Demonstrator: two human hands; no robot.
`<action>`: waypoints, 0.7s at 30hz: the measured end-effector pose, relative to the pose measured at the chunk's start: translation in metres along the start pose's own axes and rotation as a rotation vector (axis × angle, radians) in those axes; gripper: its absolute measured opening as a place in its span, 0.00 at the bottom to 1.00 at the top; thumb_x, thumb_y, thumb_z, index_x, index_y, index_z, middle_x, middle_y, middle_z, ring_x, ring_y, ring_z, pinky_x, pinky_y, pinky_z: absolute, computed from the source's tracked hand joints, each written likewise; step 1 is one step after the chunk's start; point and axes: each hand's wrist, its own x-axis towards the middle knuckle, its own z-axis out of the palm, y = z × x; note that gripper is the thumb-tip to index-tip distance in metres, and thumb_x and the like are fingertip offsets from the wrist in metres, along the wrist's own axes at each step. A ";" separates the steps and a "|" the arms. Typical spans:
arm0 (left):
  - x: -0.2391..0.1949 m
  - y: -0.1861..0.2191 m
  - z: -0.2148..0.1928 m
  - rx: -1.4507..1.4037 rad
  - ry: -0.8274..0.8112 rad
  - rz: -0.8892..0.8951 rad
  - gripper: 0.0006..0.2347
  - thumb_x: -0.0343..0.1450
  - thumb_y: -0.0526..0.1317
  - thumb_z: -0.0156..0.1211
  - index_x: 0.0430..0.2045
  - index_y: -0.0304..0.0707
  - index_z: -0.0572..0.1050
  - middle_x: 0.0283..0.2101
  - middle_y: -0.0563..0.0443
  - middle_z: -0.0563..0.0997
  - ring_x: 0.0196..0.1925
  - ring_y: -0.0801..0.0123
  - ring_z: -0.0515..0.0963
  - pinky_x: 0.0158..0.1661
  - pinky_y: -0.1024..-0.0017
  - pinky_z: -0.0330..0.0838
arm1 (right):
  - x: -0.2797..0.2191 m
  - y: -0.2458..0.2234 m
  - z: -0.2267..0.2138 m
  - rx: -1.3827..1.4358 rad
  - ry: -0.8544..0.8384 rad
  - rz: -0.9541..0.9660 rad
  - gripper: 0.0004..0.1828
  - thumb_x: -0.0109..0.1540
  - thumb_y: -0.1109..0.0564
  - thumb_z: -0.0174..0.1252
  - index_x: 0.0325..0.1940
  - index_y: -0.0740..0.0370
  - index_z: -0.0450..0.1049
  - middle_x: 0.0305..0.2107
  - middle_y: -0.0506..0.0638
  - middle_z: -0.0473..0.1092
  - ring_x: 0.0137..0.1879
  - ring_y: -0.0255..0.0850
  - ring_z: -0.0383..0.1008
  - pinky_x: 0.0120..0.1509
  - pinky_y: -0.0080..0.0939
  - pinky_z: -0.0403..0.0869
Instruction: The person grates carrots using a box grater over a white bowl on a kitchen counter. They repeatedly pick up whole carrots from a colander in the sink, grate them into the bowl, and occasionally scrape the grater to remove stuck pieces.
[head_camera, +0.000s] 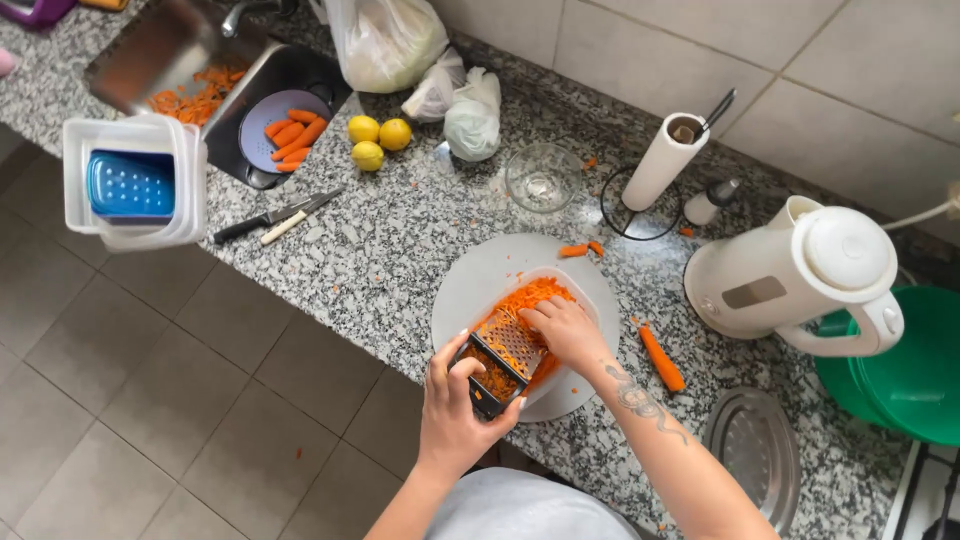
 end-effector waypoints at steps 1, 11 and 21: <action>0.001 0.000 0.000 0.007 0.011 0.010 0.20 0.59 0.49 0.65 0.34 0.44 0.60 0.57 0.46 0.62 0.58 0.54 0.66 0.49 0.56 0.68 | 0.002 0.004 0.001 0.019 0.066 -0.040 0.22 0.55 0.68 0.49 0.53 0.58 0.68 0.40 0.49 0.69 0.46 0.47 0.66 0.46 0.46 0.67; 0.003 0.011 0.015 -0.007 0.045 -0.090 0.19 0.60 0.52 0.62 0.34 0.45 0.62 0.57 0.48 0.62 0.59 0.55 0.65 0.51 0.56 0.62 | -0.029 -0.033 -0.061 0.509 -0.005 0.186 0.14 0.61 0.50 0.49 0.45 0.56 0.73 0.41 0.47 0.72 0.50 0.42 0.70 0.54 0.44 0.67; 0.022 0.015 0.032 -0.114 0.166 -0.027 0.15 0.59 0.47 0.58 0.30 0.40 0.62 0.49 0.42 0.65 0.56 0.52 0.65 0.52 0.55 0.61 | -0.008 -0.023 -0.033 0.488 -0.039 0.219 0.19 0.65 0.43 0.36 0.25 0.52 0.57 0.20 0.45 0.61 0.28 0.38 0.60 0.32 0.40 0.57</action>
